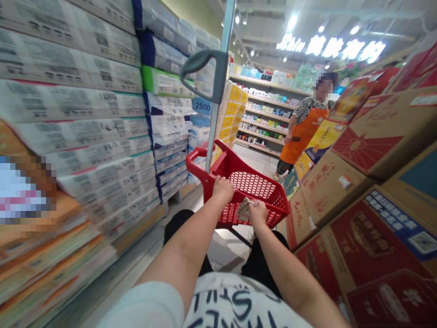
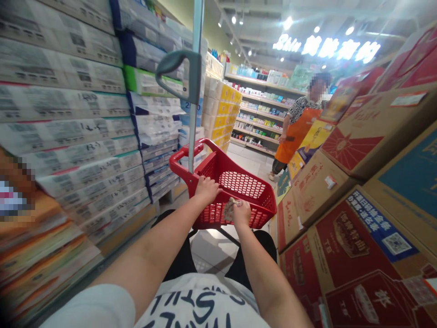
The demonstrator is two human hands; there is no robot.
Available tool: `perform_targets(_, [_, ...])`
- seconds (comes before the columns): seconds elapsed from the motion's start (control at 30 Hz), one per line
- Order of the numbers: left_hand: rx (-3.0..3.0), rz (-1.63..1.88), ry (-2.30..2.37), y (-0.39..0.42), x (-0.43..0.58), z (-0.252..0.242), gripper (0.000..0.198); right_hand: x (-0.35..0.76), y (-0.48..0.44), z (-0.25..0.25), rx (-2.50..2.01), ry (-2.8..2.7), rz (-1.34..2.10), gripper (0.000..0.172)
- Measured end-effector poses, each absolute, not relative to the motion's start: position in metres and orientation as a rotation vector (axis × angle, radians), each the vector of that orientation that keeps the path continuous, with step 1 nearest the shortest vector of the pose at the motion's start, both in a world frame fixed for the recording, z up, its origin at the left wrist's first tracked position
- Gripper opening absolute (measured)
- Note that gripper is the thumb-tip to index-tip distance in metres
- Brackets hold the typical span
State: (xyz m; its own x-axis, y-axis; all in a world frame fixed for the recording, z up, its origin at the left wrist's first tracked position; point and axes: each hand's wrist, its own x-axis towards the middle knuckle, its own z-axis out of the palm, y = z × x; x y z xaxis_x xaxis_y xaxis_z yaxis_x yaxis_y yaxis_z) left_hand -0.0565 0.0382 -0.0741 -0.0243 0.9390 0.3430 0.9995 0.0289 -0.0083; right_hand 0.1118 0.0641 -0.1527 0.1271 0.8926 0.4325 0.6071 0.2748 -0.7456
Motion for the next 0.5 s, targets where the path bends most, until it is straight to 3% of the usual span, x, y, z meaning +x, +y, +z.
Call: perform_targets(0.5, [-2.017, -0.360, -2.076, 0.037, -0.056, -0.074, 0.037, 0.093, 0.056, -0.150, -1.061, -2.057, 0.297, 0.036])
